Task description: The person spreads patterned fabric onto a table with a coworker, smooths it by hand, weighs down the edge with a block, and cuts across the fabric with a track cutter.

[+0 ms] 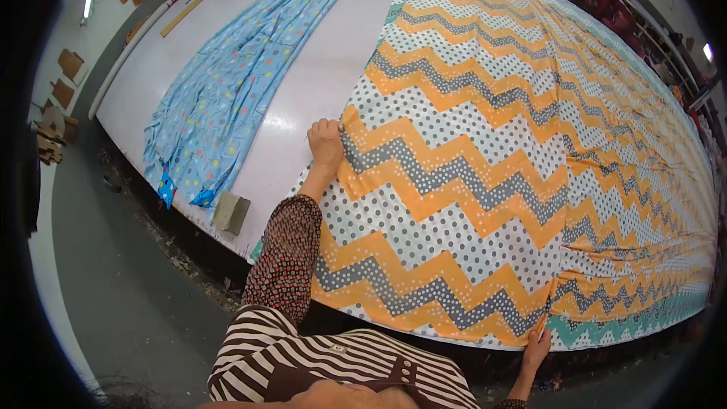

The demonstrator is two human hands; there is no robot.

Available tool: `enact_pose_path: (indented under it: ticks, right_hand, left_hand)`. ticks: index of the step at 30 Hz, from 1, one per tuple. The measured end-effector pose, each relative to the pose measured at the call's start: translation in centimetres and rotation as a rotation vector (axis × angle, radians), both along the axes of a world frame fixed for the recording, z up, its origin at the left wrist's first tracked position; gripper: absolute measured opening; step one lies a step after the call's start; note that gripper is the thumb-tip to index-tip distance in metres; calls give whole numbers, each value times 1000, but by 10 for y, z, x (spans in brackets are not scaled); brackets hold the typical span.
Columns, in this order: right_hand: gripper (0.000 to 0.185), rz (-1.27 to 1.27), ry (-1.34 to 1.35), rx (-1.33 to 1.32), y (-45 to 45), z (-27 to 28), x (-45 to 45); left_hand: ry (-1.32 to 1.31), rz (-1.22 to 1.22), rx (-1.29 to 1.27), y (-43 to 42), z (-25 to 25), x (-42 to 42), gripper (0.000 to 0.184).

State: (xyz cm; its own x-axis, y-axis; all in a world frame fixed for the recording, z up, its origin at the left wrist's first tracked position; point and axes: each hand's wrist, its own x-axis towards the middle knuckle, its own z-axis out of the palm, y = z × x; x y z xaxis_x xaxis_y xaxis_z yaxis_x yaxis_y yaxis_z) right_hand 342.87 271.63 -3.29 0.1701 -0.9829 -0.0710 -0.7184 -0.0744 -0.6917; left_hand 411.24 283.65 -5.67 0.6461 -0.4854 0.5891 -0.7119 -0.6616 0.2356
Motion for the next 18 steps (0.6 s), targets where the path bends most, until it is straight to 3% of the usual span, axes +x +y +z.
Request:
enact_pose_path:
  ticks: [2, 4, 6, 9, 11, 14, 16, 18]
  right_hand:
    - [9, 36, 16, -70, -5, -8, -7]
    - [8, -13, -33, 55, 1, 6, 3]
    - [8, -27, -68, 78, -1, 0, -5]
    - [9, -59, -156, 143, -2, -1, -4]
    - [10, -74, -189, 188, -3, -1, -8]
    - [10, -66, -178, 213, -10, -19, -22]
    - [11, -59, -174, 99, -14, -29, -29]
    - [11, -40, -147, 150, -18, -30, -37]
  left_hand:
    - [4, 12, 7, 2, 0, -3, 20]
    - [8, 18, 19, 5, 17, -15, 27]
    - [11, -109, -11, 14, 41, -43, 35]
    - [67, -258, 107, 49, 22, -104, 44]
    - [284, -489, 352, 76, 4, -131, 56]
    - [409, -355, 391, 95, 23, -133, 64]
    - [418, -336, 373, 114, 22, -142, 63]
    - [437, -322, 372, 138, 21, -151, 62]
